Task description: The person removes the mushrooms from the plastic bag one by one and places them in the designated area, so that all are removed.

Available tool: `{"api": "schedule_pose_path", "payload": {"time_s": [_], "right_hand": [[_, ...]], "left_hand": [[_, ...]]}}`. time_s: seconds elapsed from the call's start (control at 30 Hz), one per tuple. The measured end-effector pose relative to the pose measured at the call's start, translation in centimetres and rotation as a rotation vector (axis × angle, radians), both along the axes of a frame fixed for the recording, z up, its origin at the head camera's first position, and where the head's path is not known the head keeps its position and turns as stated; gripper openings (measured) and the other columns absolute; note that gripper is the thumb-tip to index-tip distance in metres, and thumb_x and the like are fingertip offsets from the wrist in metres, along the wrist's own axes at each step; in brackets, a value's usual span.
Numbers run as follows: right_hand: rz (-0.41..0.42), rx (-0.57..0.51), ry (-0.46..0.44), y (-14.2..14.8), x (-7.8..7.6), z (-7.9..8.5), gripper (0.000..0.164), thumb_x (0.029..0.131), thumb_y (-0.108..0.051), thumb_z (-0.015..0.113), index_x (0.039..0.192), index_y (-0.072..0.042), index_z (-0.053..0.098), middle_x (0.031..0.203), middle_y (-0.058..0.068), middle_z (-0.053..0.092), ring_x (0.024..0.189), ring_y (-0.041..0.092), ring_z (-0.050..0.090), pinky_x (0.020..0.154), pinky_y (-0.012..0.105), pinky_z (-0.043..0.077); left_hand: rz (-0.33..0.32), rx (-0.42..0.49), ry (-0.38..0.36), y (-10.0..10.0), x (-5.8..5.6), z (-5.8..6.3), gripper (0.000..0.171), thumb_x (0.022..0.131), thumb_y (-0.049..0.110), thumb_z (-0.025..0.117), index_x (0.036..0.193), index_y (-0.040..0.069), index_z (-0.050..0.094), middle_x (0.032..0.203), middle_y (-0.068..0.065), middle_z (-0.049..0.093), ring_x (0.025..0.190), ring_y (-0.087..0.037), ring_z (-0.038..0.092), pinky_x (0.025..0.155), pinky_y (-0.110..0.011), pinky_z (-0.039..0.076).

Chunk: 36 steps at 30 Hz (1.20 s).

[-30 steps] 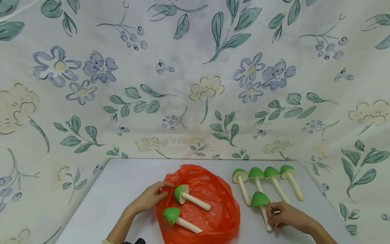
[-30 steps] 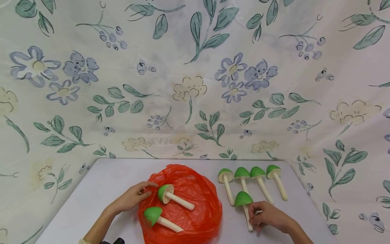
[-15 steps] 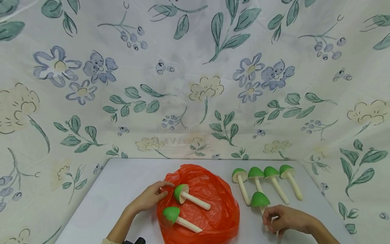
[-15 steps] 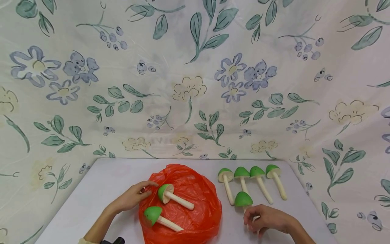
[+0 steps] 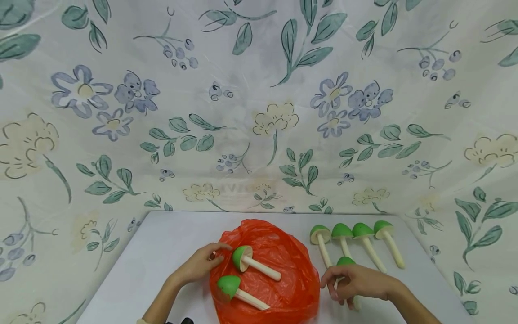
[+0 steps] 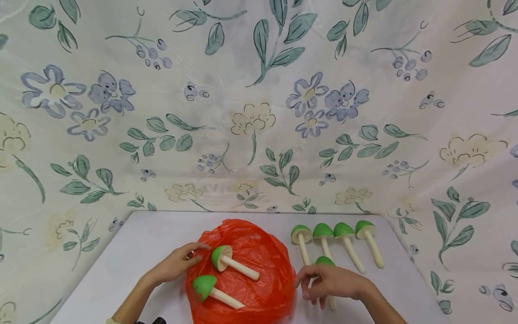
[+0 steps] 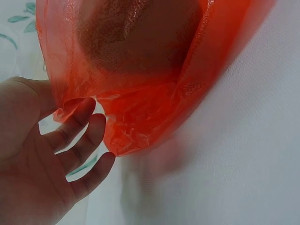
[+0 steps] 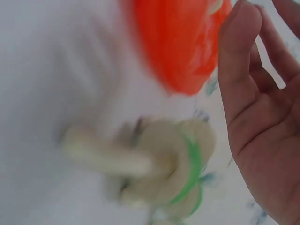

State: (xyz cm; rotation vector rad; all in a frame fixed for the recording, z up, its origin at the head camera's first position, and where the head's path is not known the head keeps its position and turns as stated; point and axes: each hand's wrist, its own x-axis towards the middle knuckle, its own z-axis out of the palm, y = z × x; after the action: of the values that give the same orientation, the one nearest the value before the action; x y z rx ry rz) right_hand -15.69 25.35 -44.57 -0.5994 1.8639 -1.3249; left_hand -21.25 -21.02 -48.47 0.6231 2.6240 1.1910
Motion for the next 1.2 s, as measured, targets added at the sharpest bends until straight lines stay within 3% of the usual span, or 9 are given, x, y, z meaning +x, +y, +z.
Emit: {"api": "schedule_pose_path", "payload": {"time_s": [0.17,0.33,0.57,0.8,0.97,1.1,1.2], "right_hand": [[0.005,0.006,0.127,-2.8,-1.8,1.6,0.025,0.097,-0.018,0.063,0.118,-0.005,0.066,0.098,0.008,0.065,0.076,0.019,0.064,0.061,0.034,0.057],[-0.006,0.083,0.213,-5.2,-3.6,2.4,0.018,0.096,-0.022,0.067,0.112,-0.016,0.069,0.097,0.007,0.066,0.074,0.028,0.064,0.059,0.041,0.057],[0.023,0.178,0.180,-8.1,-5.9,3.1,0.020,0.093,-0.021,0.069,0.113,-0.016,0.069,0.098,0.006,0.063,0.081,0.020,0.061,0.062,0.036,0.056],[0.079,0.221,0.200,-10.0,-7.8,3.0,0.020,0.093,-0.021,0.068,0.113,-0.018,0.069,0.097,0.005,0.064,0.080,0.020,0.062,0.071,0.046,0.057],[0.127,0.275,0.222,-11.8,-9.2,2.7,0.023,0.094,-0.019,0.068,0.115,-0.011,0.069,0.095,0.009,0.068,0.076,0.023,0.061,0.069,0.042,0.055],[0.145,0.337,0.244,-13.2,-9.8,2.5,0.023,0.094,-0.020,0.069,0.113,-0.009,0.070,0.096,0.009,0.069,0.078,0.023,0.060,0.070,0.041,0.054],[0.148,0.378,0.229,-14.0,-9.9,2.0,0.021,0.092,-0.021,0.071,0.110,-0.011,0.070,0.098,0.001,0.066,0.086,0.020,0.060,0.078,0.042,0.055]], "left_hand": [[-0.003,0.016,0.017,0.2,0.1,0.3,0.028,0.100,0.009,0.057,0.126,0.015,0.065,0.130,-0.010,0.061,0.099,-0.023,0.052,0.081,-0.034,0.046],[-0.005,0.042,-0.018,0.4,0.4,0.4,0.028,0.100,0.009,0.058,0.127,0.014,0.064,0.128,-0.010,0.061,0.095,-0.022,0.052,0.077,-0.032,0.047],[0.004,0.024,-0.021,0.3,0.6,0.2,0.028,0.100,0.008,0.058,0.127,0.013,0.065,0.127,-0.012,0.061,0.090,-0.021,0.053,0.073,-0.028,0.048],[0.004,0.020,-0.026,0.1,0.6,0.4,0.029,0.100,0.008,0.057,0.128,0.014,0.064,0.131,-0.013,0.060,0.091,-0.021,0.055,0.074,-0.028,0.050],[0.006,0.027,-0.024,0.2,0.8,0.7,0.028,0.100,0.009,0.058,0.127,0.014,0.064,0.129,-0.012,0.061,0.092,-0.022,0.053,0.073,-0.029,0.048],[0.011,0.024,-0.015,0.2,0.7,0.7,0.028,0.100,0.009,0.059,0.126,0.014,0.065,0.128,-0.011,0.061,0.095,-0.023,0.051,0.076,-0.032,0.046],[0.013,0.013,-0.009,0.3,0.6,0.6,0.028,0.100,0.010,0.059,0.126,0.015,0.065,0.129,-0.010,0.061,0.097,-0.023,0.050,0.078,-0.033,0.046]]}}
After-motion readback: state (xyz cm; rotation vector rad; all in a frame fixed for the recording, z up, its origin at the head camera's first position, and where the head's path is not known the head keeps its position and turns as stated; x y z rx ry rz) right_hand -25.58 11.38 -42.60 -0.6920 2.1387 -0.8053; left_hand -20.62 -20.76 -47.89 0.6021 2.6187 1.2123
